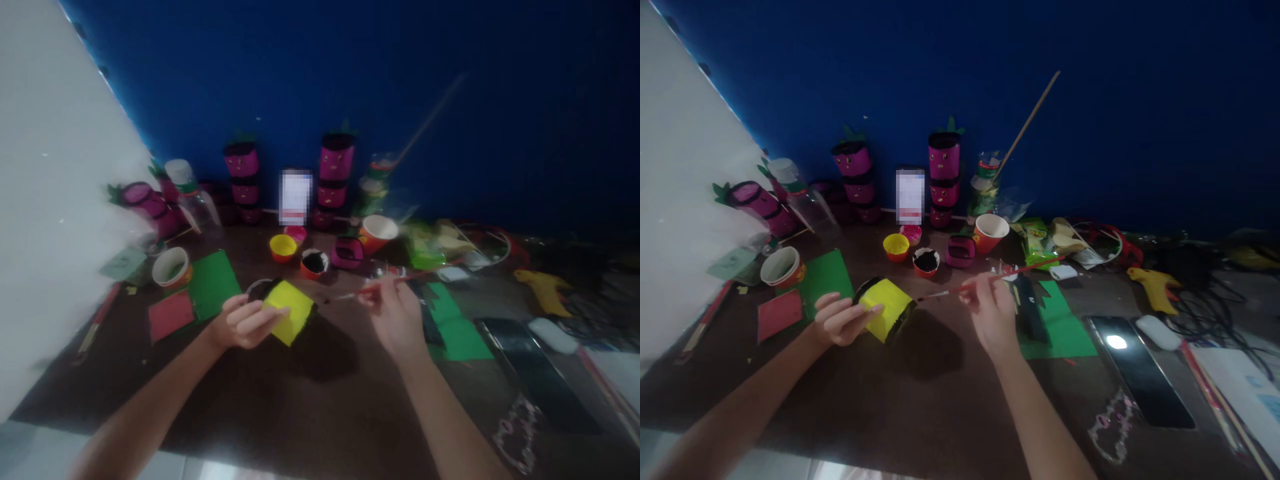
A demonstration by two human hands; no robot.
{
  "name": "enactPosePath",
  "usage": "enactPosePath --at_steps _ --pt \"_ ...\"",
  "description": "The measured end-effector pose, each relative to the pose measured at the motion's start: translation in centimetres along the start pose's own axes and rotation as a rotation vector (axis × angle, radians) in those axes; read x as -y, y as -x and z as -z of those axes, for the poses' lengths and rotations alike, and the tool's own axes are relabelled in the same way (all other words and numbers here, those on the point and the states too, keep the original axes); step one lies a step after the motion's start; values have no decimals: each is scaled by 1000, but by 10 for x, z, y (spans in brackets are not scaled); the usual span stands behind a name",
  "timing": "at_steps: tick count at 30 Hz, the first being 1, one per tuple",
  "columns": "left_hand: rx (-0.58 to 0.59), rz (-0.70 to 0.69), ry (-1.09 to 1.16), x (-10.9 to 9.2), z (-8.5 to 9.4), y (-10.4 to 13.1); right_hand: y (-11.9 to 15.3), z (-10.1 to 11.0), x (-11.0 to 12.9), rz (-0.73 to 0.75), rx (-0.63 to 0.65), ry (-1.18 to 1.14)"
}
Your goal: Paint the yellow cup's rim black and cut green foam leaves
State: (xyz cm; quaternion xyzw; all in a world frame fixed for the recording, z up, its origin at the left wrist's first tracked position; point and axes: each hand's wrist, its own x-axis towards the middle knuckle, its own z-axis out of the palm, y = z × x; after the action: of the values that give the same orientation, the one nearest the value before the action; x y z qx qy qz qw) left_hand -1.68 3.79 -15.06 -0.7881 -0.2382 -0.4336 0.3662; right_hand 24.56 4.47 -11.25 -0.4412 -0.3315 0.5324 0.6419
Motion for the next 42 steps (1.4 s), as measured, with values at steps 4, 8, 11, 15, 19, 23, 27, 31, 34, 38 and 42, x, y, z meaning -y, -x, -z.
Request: enactPosePath --at_steps 4,8,11,15,19,23,27,31,34,38,42 --pt "13 -6 11 -1 0 0 1 1 5 -81 170 -6" --pt "16 -3 15 -2 1 -1 5 -1 0 -169 261 17" --pt "19 -7 18 -2 2 -1 5 -2 -3 -176 266 -1" --pt "0 9 0 -2 2 -1 1 0 -5 -174 265 -11" --pt "-9 21 -2 -3 1 0 -1 2 -4 -144 224 -15" --pt "-17 35 7 -4 1 1 -1 3 -4 -153 227 -2" --pt "-21 41 -3 -4 1 4 -5 7 -1 -114 185 -20" --pt "-34 52 -5 -4 0 4 -2 4 2 -64 87 -28" --pt "-28 38 22 -5 1 0 6 -4 -1 -80 87 -30" --pt "-27 30 21 -5 1 -1 10 -8 -7 -123 88 -36" --pt "-29 45 -16 -5 1 4 5 -4 -7 -83 14 -29"
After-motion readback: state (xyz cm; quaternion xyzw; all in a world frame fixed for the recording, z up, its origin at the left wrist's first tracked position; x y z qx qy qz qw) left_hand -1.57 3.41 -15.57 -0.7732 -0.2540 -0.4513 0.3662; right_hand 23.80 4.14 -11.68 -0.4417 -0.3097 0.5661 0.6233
